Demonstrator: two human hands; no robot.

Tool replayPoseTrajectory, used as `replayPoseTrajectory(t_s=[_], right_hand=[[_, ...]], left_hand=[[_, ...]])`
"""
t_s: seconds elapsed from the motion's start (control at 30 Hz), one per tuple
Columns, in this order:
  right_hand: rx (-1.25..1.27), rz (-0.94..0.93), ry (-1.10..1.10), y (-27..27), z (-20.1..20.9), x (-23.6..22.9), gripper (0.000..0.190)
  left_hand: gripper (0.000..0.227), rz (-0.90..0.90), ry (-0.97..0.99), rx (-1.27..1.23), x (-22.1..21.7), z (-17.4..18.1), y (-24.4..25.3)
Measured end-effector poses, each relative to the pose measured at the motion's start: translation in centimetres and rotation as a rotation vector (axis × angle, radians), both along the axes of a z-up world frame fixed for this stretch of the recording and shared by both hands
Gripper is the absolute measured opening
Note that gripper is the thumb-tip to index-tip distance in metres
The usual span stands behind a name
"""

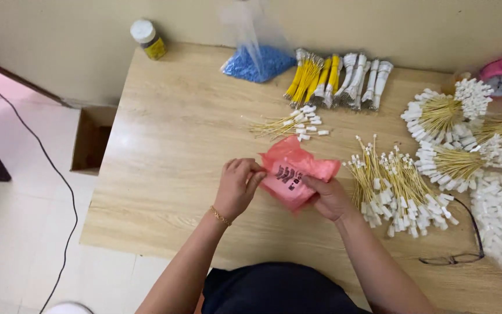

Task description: Manually assembling small white plastic caps onto the ends of thin wires at a workstation.

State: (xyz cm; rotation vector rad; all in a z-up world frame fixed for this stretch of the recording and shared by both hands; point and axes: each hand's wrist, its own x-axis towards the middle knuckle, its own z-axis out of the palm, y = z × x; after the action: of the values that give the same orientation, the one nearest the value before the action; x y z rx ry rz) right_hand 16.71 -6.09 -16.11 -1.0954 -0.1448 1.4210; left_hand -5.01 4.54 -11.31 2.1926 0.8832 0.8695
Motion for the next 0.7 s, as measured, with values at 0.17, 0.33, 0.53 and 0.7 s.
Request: replayPoseTrajectory(t_s=[0.17, 0.33, 0.53, 0.7], right_hand=[[-0.083, 0.012, -0.174, 0.1, -0.8, 0.0, 0.045], [-0.151, 0.026, -0.363, 0.4, -2.2, -0.2, 0.044], [-0.242, 0.036, -0.388, 0.6, -0.5, -0.8, 0.047], [-0.219, 0.037, -0.406, 0.5, -1.9, -0.6, 0.043]], left_hand=[[0.019, 0.089, 0.156, -0.345, -1.1, -2.8, -1.3], [0.025, 0.172, 0.214, -0.543, -2.1, -6.8, -0.9], [0.022, 0.298, 0.112, -0.604, -2.3, -9.0, 0.0], [0.035, 0.299, 0.031, -0.572, -2.3, -11.3, 0.2]])
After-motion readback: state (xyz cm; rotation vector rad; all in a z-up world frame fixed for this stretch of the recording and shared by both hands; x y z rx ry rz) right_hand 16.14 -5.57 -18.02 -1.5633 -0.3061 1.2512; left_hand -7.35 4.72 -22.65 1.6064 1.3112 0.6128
